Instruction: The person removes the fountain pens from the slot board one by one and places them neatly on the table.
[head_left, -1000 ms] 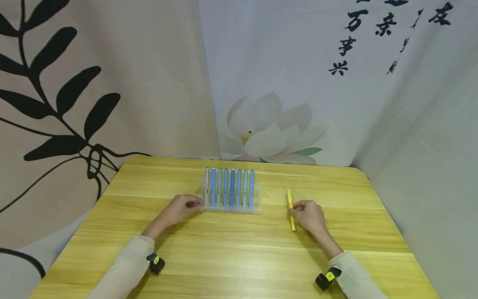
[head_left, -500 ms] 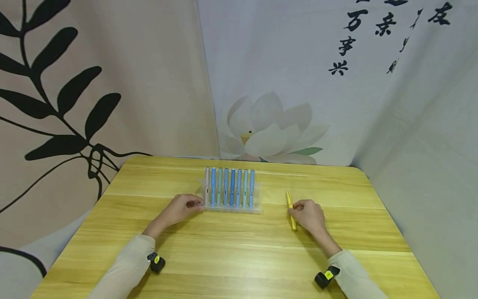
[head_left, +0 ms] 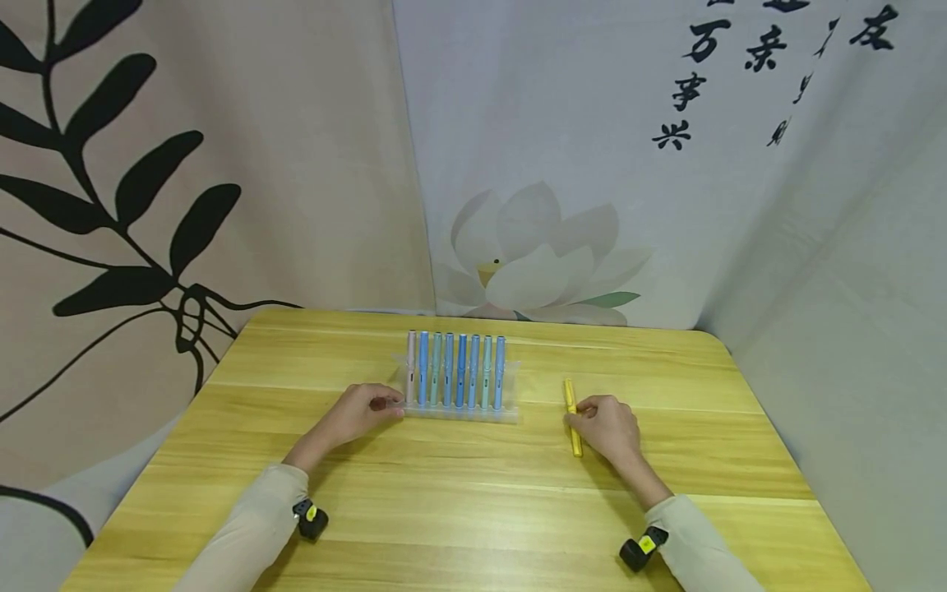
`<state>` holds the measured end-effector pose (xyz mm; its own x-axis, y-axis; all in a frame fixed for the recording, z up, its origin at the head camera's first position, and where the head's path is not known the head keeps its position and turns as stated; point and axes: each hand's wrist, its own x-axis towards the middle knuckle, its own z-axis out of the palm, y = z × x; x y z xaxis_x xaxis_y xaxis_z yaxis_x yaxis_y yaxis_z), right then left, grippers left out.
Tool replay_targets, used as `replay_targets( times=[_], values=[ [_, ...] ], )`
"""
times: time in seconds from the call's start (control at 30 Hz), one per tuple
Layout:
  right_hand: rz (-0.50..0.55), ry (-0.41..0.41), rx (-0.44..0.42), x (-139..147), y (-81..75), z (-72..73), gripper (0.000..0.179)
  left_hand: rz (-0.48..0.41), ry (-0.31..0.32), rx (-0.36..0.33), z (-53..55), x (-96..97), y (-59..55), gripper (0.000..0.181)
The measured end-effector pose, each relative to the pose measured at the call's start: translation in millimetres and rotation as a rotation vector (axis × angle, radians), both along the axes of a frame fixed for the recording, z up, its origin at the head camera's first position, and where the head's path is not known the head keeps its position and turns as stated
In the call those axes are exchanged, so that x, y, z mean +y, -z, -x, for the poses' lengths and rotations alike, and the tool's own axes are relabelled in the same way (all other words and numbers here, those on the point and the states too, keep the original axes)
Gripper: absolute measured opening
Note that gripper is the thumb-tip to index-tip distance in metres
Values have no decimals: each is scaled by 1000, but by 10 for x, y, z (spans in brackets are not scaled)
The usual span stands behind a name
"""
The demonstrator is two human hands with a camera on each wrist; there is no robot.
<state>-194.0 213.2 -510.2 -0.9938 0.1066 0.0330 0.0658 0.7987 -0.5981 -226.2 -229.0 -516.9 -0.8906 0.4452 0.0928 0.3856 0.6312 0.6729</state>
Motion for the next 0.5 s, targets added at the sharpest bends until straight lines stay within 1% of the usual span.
replay_targets(
  times=[0.23,0.5],
  values=[
    [0,-12,19,-6,10,0,34,-6,-5,-9,1,3,-7,27],
    [52,-41,49,-29,-61,-29,35,0,-5,-12,0,8,-14,27]
  ],
)
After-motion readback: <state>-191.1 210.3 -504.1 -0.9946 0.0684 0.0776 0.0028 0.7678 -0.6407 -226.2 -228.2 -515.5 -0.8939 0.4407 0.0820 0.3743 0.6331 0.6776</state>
